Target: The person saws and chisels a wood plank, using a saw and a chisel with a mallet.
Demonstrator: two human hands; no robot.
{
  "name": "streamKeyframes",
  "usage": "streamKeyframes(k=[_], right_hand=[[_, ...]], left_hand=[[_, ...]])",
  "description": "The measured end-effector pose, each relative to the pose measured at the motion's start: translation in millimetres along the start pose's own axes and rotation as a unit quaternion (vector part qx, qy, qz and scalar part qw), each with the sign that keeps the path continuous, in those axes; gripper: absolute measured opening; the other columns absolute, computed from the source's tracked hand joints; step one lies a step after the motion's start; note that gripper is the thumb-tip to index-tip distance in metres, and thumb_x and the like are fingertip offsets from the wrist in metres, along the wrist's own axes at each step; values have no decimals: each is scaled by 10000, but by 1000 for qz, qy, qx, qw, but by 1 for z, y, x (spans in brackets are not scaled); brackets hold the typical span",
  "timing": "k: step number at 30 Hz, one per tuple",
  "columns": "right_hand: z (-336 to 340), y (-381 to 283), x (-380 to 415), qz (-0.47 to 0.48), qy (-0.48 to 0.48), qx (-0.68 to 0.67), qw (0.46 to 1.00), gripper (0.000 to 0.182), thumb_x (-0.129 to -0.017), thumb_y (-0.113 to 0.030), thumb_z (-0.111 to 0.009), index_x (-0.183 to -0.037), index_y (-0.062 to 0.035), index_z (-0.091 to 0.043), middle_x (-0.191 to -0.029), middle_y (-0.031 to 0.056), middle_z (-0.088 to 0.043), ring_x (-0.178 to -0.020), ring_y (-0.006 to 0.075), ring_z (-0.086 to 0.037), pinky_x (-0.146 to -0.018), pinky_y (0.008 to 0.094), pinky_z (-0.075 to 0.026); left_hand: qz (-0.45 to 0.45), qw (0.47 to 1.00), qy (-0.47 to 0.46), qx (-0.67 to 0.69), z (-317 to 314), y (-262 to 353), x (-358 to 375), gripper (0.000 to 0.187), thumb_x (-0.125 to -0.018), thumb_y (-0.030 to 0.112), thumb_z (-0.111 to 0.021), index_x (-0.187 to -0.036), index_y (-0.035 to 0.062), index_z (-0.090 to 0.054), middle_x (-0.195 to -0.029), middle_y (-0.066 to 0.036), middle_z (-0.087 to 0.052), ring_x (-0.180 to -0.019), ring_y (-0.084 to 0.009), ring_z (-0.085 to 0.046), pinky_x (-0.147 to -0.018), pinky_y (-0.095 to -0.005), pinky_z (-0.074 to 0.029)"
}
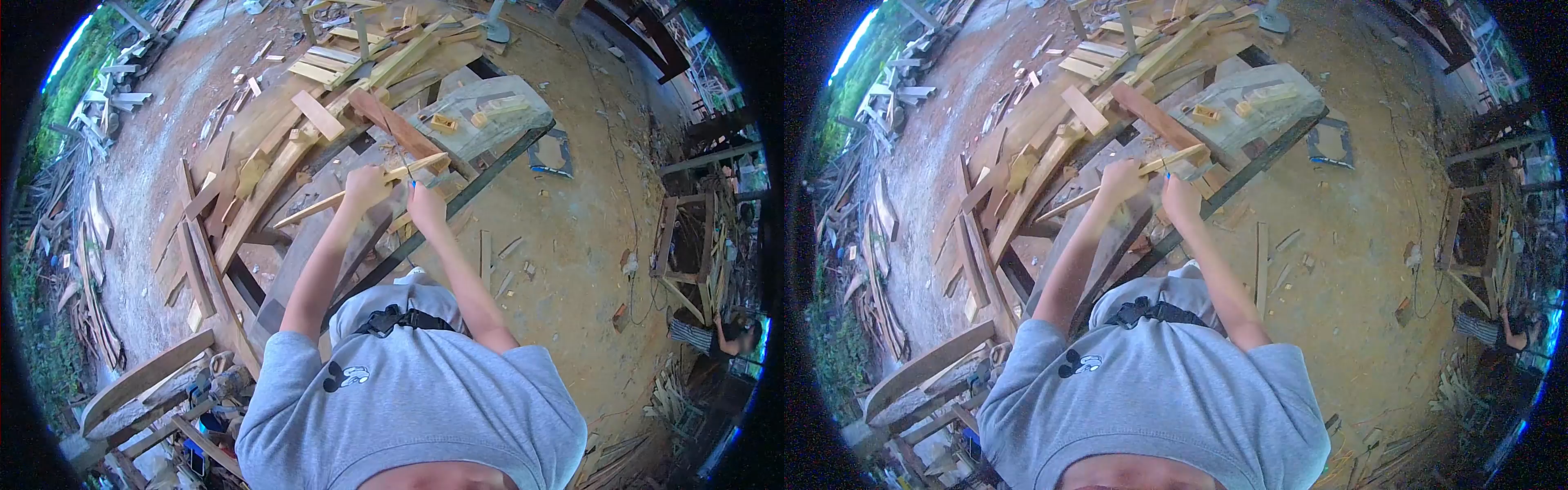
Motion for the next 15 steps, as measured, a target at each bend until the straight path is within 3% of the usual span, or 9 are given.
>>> streamKeyframes(k=[4,9,12,15], right_hand=[[-6,1,-6,25,25,-6,999,304,-870,-253,-374,-763,-13,-527,-668,206,-578,-641,363,-570,-587,458,-443],[-1,-5,-11,46,44,-26,998,313,-868,-242,-388,-728,-2,-531,-638,224,-564,-625,379,-564,-572,468,-439],[8,-13,-4,92,75,-31,992,333,-871,-238,-381,-704,11,-527,-636,236,-555,-620,394,-555,-564,474,-433],[4,11,40,11,-1,-43,999,336,-873,-235,-377,-709,18,-525,-637,245,-546,-625,407,-544,-568,477,-425]], left_hand=[[-39,996,82,-27,5,6,-2,214,-678,232,-564,-781,51,-610,-720,-149,-606,-659,-311,-598,-597,-400,-484],[-10,1000,-12,-23,-10,-13,-21,217,-645,192,-593,-758,11,-631,-779,-178,-612,-714,-293,-611,-640,-370,-495],[11,1000,-7,4,0,-16,-21,225,-625,200,-614,-749,13,-632,-802,-181,-612,-749,-286,-611,-651,-360,-496],[28,996,-77,42,8,-17,-22,267,-591,239,-648,-737,16,-635,-812,-167,-617,-762,-273,-609,-642,-358,-494]])
Point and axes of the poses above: each hand's wrist, its own x-axis away from the middle knuckle, its own z-axis out of the back of the hand, y = z × x, the point moved 10 cm from there along -x, towards the middle knuckle
